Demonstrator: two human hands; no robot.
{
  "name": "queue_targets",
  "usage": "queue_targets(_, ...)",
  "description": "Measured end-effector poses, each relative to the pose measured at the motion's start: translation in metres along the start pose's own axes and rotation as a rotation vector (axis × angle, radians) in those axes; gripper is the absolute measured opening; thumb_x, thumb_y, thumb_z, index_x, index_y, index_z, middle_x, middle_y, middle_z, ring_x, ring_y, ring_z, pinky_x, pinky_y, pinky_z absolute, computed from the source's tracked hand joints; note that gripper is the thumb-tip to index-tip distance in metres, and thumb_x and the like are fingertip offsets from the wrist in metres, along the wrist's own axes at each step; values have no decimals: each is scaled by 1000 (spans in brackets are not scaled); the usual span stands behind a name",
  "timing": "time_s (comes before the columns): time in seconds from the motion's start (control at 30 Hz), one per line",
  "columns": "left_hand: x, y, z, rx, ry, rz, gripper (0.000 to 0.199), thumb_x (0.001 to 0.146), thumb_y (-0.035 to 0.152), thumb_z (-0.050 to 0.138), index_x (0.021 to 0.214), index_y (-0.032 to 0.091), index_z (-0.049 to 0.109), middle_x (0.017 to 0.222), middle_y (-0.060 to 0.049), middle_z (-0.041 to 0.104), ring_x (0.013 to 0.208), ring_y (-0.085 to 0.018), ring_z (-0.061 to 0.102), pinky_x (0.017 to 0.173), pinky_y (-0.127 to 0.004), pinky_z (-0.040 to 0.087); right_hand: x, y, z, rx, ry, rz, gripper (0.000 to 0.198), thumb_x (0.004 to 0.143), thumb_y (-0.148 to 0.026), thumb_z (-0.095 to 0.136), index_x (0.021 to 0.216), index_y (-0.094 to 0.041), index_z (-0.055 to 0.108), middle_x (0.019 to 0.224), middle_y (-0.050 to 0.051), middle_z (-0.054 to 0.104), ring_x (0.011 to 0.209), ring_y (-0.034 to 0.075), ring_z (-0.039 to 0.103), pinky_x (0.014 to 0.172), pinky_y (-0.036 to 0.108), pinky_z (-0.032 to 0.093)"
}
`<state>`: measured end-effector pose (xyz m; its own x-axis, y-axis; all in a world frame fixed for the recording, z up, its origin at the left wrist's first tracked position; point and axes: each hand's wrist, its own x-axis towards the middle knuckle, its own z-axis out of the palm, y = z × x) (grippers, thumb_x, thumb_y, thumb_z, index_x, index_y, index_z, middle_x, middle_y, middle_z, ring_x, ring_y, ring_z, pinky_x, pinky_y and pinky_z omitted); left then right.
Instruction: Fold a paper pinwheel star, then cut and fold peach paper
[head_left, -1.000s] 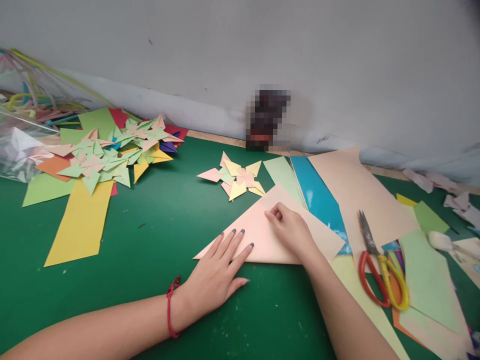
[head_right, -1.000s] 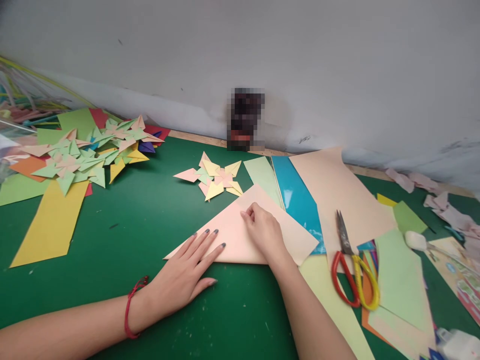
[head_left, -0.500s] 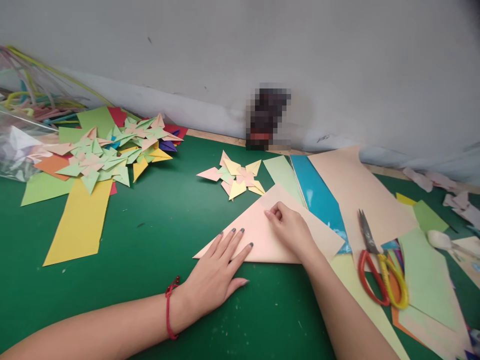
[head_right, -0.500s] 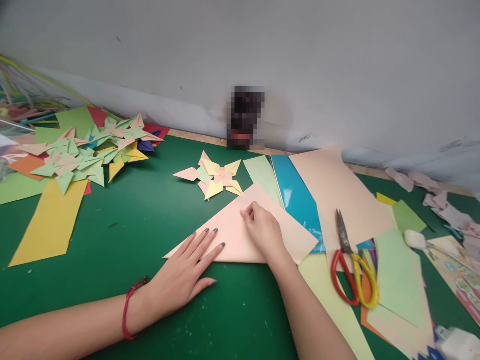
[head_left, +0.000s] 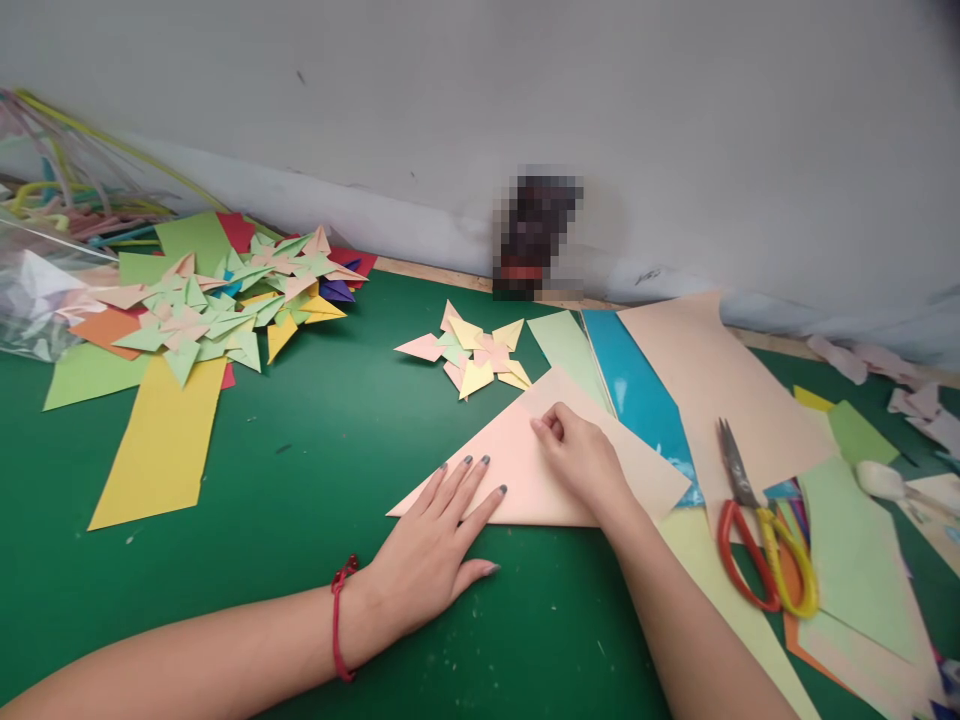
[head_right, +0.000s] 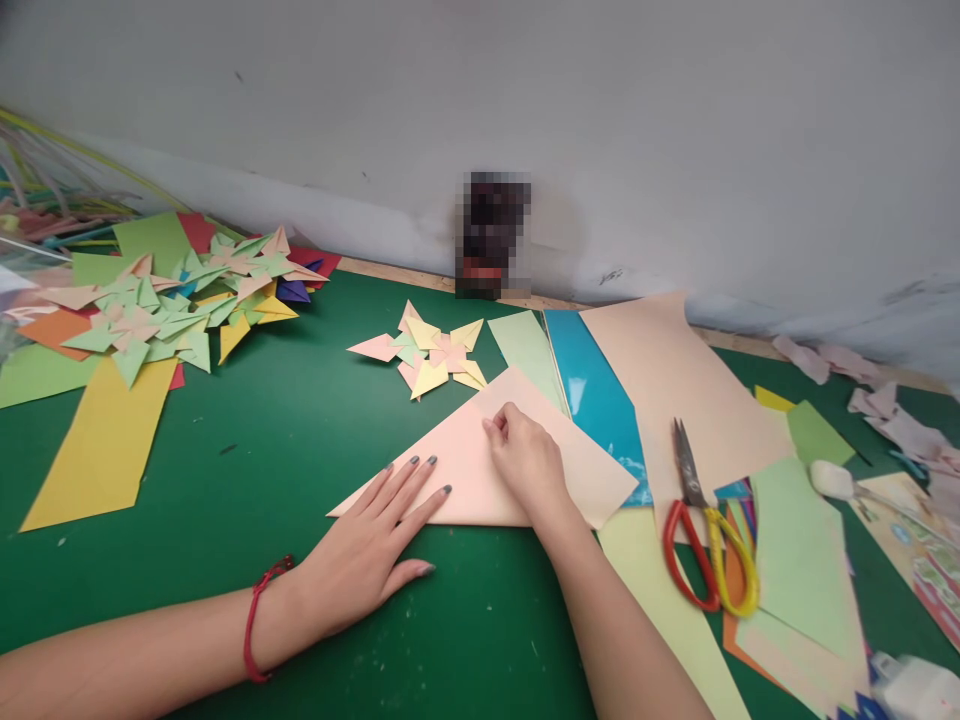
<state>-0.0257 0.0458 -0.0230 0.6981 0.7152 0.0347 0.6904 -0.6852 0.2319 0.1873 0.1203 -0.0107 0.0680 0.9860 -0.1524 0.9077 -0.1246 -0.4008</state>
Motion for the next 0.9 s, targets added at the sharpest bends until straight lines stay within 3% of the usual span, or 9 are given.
queue_targets(0.43,0,0,0,-29,-4,-7,65,86,54,39,139,19,28,148,-12,21,136,-30,18,106,-47,25,-4,-12,10,-196,110,9,31,90,-46,35,73,-21,45,65,3,60,58,17,54,49,25,20)
queue_targets(0.9,-13,0,-2,-56,-20,23,66,88,55,33,142,19,22,150,-10,15,137,-27,14,109,-46,17,-5,-16,10,-229,110,24,32,91,-45,35,74,-21,46,64,3,57,58,16,53,50,26,19)
